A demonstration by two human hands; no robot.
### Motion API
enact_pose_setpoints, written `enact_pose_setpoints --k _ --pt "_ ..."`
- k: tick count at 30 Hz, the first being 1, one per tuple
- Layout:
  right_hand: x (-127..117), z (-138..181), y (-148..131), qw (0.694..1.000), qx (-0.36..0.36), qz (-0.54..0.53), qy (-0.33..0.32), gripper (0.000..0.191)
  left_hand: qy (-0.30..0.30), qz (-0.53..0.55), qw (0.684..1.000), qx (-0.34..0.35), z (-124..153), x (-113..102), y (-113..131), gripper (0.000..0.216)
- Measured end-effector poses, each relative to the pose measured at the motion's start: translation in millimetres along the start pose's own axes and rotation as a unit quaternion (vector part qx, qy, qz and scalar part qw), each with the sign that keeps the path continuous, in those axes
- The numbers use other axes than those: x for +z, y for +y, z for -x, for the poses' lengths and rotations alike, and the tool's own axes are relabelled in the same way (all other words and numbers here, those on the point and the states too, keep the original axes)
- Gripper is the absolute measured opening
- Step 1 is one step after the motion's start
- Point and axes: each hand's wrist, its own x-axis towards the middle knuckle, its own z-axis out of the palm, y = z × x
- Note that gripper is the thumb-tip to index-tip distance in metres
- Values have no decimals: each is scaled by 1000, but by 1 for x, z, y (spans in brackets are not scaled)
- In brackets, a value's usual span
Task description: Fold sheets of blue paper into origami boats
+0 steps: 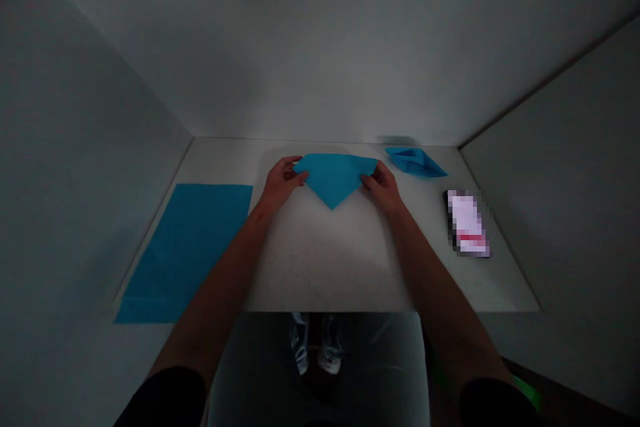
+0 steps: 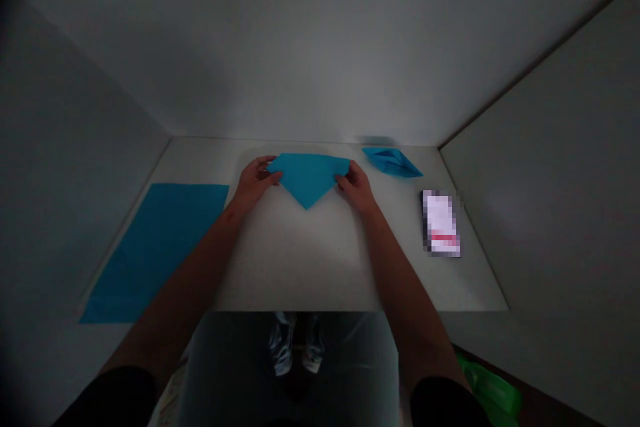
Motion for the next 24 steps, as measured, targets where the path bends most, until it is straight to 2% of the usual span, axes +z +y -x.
enact_pose_setpoints --k 5,8,11,13,16,19,24 --pt "-12 1 6 1000 16 -9 -10 42 -52 5 999 4 6 -8 -1 65" --pt "-22 9 6 998 9 23 -59 40 -73 -75 994 30 14 -17 9 60" --pt "-30 13 3 985 -12 115 -128 35 -95 -182 978 46 19 -22 20 53" --pt "-33 13 0 974 -27 170 -147 29 -109 -222 968 39 20 -23 24 53" --pt "-34 9 -2 955 -71 247 -146 25 -106 -255 960 37 19 -23 23 56" --pt "-37 6 0 934 -106 308 -146 29 -82 -267 959 41 18 -23 21 56" --pt "-42 4 5 926 -127 327 -140 37 -78 -261 962 31 18 -24 21 47"
